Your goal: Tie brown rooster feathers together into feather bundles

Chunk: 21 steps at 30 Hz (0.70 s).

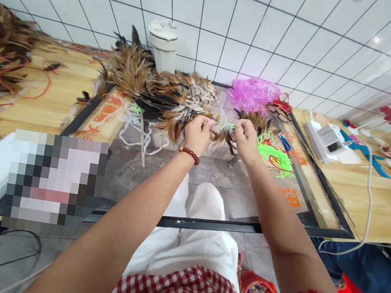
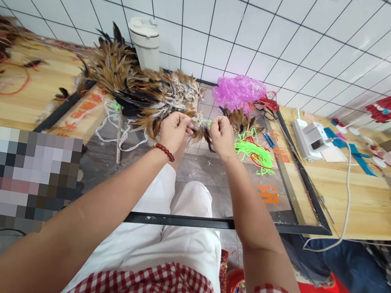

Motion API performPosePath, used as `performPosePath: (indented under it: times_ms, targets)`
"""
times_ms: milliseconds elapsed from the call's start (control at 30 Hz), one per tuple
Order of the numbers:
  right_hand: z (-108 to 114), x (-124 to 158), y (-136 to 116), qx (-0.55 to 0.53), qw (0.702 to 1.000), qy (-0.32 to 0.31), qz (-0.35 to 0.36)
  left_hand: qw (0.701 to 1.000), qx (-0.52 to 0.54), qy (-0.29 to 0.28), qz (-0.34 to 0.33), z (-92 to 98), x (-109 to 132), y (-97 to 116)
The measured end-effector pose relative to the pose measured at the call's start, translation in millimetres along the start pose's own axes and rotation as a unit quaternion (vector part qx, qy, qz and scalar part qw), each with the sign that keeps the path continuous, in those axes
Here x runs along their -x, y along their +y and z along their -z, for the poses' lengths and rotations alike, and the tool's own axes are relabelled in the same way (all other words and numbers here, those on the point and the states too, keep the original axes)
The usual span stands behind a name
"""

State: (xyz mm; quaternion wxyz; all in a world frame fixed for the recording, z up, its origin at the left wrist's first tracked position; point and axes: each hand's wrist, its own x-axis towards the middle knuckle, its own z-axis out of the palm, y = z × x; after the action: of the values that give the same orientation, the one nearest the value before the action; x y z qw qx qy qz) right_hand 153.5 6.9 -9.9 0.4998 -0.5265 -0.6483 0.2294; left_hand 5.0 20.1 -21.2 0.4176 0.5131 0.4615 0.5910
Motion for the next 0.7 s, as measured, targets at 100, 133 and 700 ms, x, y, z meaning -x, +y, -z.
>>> performPosePath:
  times_ms: [100, 133, 700]
  targets:
    - [-1, 0, 3, 0.011, 0.999, 0.035, 0.007, 0.998, 0.052, 0.013, 0.045, -1.0, -1, 4]
    - [-2, 1, 3, 0.011, 0.999, 0.030, 0.009, 0.995, 0.076, 0.015, 0.061, -2.1, -1, 6]
    - [55, -21, -13, 0.104, 0.988, 0.018, 0.112, 0.959, 0.233, -0.031, 0.156, -3.3, 7, 15]
